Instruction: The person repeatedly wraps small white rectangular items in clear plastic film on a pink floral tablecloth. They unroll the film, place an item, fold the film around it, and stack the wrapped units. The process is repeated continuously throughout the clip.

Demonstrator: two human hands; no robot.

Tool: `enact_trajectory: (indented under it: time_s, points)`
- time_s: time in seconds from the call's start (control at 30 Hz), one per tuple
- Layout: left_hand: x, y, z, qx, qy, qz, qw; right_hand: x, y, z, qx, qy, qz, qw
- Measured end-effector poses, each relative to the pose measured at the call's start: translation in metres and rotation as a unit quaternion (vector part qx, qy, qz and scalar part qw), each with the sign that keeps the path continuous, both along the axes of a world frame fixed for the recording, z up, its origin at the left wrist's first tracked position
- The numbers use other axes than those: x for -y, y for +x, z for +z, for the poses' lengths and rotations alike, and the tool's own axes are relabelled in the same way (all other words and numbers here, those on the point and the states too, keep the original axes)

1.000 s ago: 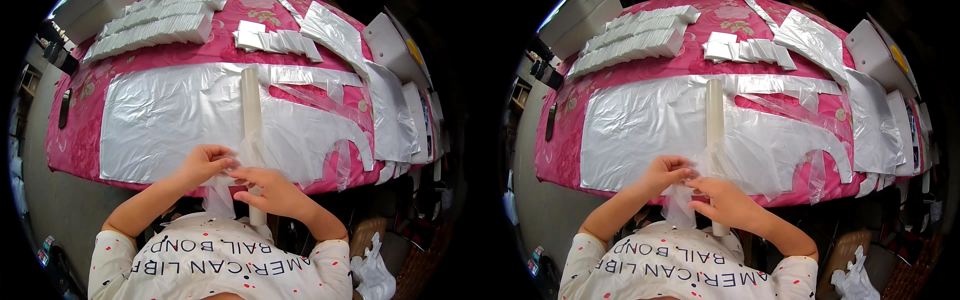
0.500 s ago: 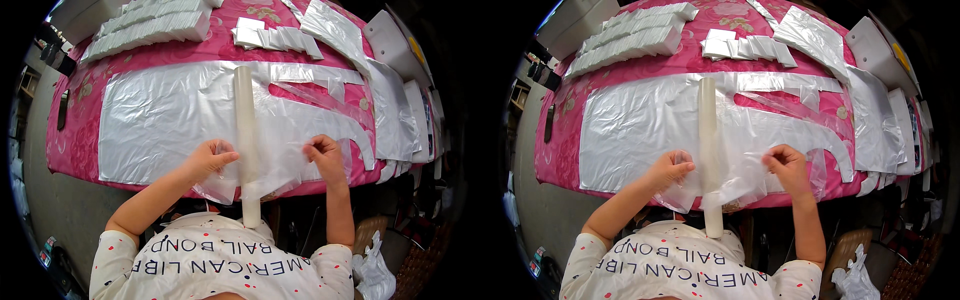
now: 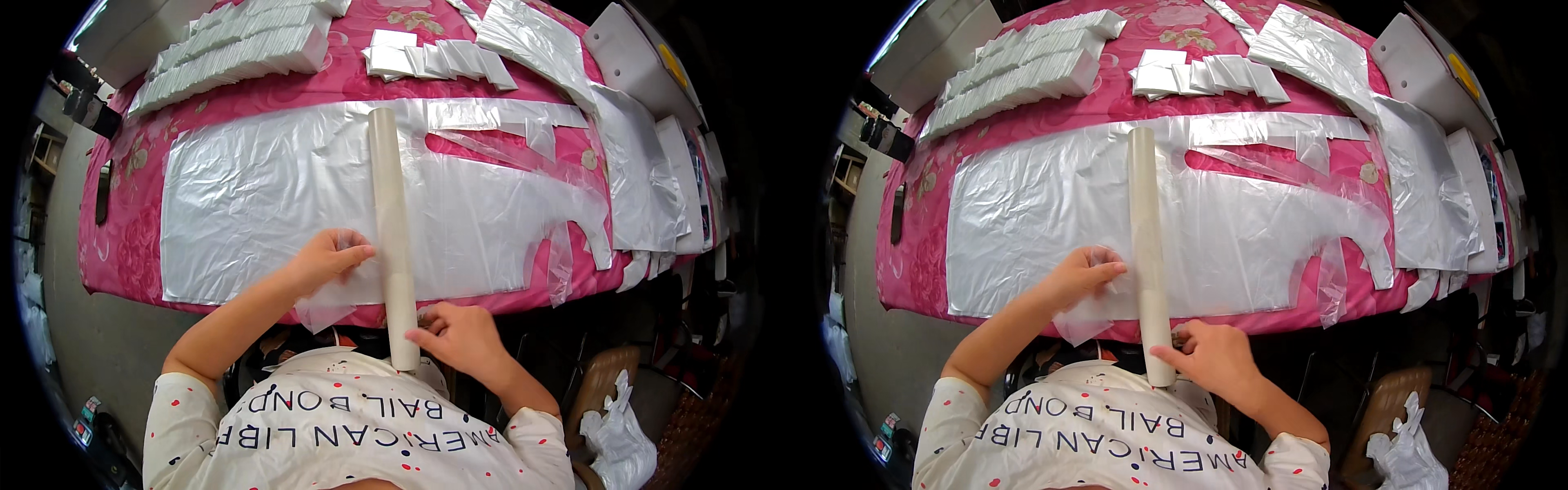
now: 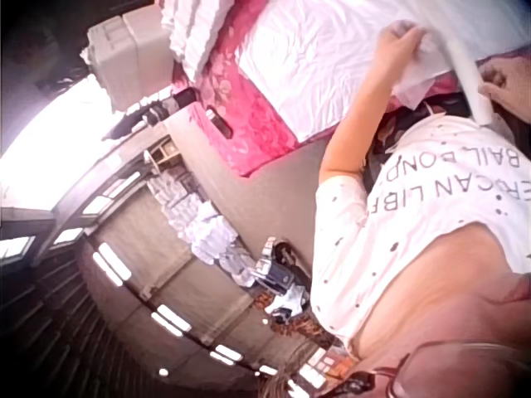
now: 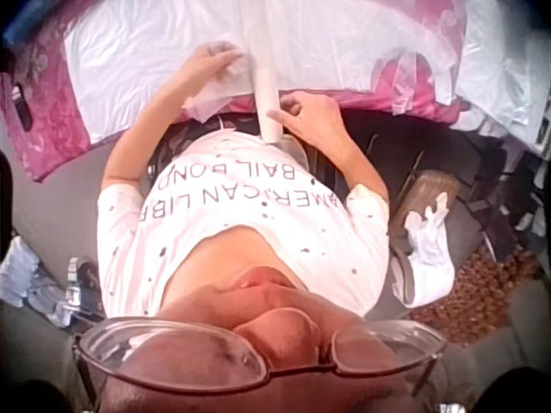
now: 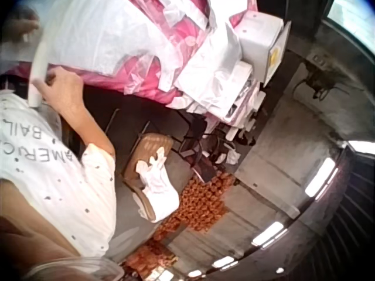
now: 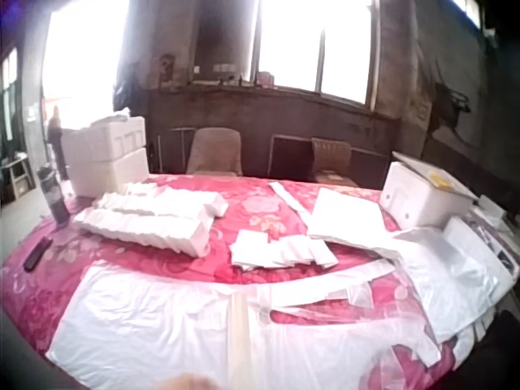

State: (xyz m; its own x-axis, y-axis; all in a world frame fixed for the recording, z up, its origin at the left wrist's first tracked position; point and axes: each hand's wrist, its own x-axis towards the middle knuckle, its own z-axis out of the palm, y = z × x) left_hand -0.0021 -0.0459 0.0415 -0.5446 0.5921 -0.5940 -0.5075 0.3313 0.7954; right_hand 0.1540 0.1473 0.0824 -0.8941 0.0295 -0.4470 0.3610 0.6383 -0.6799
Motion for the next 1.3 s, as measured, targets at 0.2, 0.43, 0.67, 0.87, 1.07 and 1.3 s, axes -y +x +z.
enact_trajectory:
  time_s: [0.2, 0.43, 0.67, 0.87, 1.07, 1.3]
  points:
    - [0.095, -0.049, 0.008, -0.076, -0.089, -0.029, 0.993, 0.019, 0.002, -0.016, 0.113, -0.093, -0.014, 0.989]
    - [0.204, -0.081, 0.023, -0.483, -0.353, 0.014, 0.801, 0.014, 0.001, -0.01, 0.091, -0.075, -0.004, 0.993]
    - [0.041, -0.012, 0.03, -0.599, -0.089, -0.079, 0.792, 0.015, 0.003, -0.016, 0.067, -0.067, -0.025, 0.995]
    - [-0.035, 0.004, -0.027, -0.631, -0.071, -0.116, 0.764, 0.01, 0.003, -0.012, 0.083, -0.045, -0.016, 0.995]
    - [-0.043, 0.007, -0.04, -0.665, -0.17, -0.165, 0.709, -0.013, -0.016, -0.019, 0.118, -0.064, 0.025, 0.991]
    - [-0.043, 0.006, -0.039, -0.67, -0.178, -0.172, 0.7, -0.035, -0.153, -0.019, -0.05, 0.004, -0.014, 0.999]
